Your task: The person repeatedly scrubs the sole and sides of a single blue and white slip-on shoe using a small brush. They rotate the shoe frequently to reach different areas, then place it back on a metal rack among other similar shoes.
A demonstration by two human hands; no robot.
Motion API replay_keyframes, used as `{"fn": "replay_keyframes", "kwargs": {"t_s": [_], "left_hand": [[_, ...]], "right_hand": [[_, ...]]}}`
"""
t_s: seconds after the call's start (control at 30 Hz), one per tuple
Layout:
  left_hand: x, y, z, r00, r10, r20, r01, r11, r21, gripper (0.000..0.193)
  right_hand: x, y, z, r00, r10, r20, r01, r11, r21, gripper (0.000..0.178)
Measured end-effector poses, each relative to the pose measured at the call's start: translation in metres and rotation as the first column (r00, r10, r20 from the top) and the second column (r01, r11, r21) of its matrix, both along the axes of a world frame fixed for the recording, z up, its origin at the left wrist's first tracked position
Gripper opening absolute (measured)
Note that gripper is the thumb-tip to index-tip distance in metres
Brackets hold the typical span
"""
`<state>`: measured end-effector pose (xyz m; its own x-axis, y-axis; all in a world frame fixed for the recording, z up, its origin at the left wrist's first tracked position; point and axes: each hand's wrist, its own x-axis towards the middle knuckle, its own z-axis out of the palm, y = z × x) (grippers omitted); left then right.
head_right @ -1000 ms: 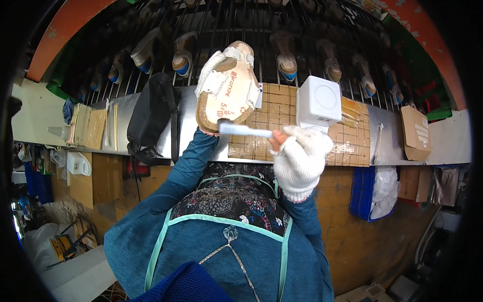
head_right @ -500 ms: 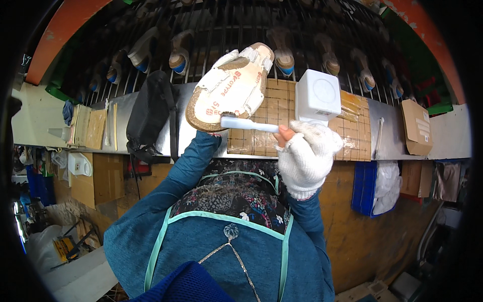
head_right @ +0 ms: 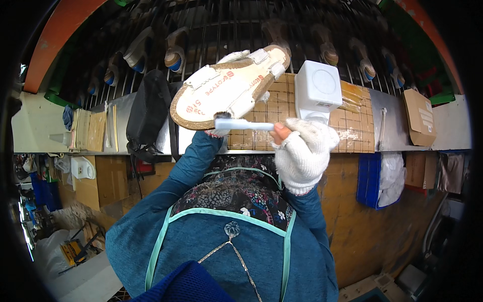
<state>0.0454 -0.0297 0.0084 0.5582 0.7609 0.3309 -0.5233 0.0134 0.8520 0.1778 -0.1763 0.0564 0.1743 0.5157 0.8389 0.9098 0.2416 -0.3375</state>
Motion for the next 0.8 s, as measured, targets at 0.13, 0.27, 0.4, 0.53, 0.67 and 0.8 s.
{"fn": "replay_keyframes", "kwargs": {"t_s": [0.13,0.27,0.4,0.53,0.67,0.8], "left_hand": [[-0.003,0.003,0.001,1.000,-0.031,0.000,0.031,0.999,0.038,0.077],[-0.004,0.004,-0.001,0.999,0.048,0.001,-0.047,0.986,0.162,0.081],[-0.010,0.000,-0.010,0.939,0.304,0.164,-0.310,0.951,0.011,0.094],[-0.028,0.014,-0.032,0.887,0.156,0.434,0.095,0.859,-0.504,0.093],[-0.039,0.010,-0.072,0.899,0.089,0.428,0.232,0.733,-0.639,0.067],[-0.045,0.003,-0.088,0.763,0.086,0.640,0.478,0.592,-0.649,0.065]], "right_hand": [[0.006,-0.008,-0.008,0.991,0.132,-0.023,-0.133,0.988,-0.076,0.028],[0.032,-0.031,-0.023,0.915,0.027,-0.402,-0.091,0.986,-0.139,0.022],[0.078,-0.061,-0.038,0.819,-0.278,-0.502,0.079,0.921,-0.382,0.012],[0.108,-0.075,-0.056,0.910,-0.412,-0.032,0.343,0.796,-0.499,0.008],[0.115,-0.068,-0.072,0.859,-0.457,0.231,0.506,0.688,-0.519,0.010],[0.120,-0.061,-0.071,0.853,-0.376,0.361,0.519,0.672,-0.528,0.012]]}}
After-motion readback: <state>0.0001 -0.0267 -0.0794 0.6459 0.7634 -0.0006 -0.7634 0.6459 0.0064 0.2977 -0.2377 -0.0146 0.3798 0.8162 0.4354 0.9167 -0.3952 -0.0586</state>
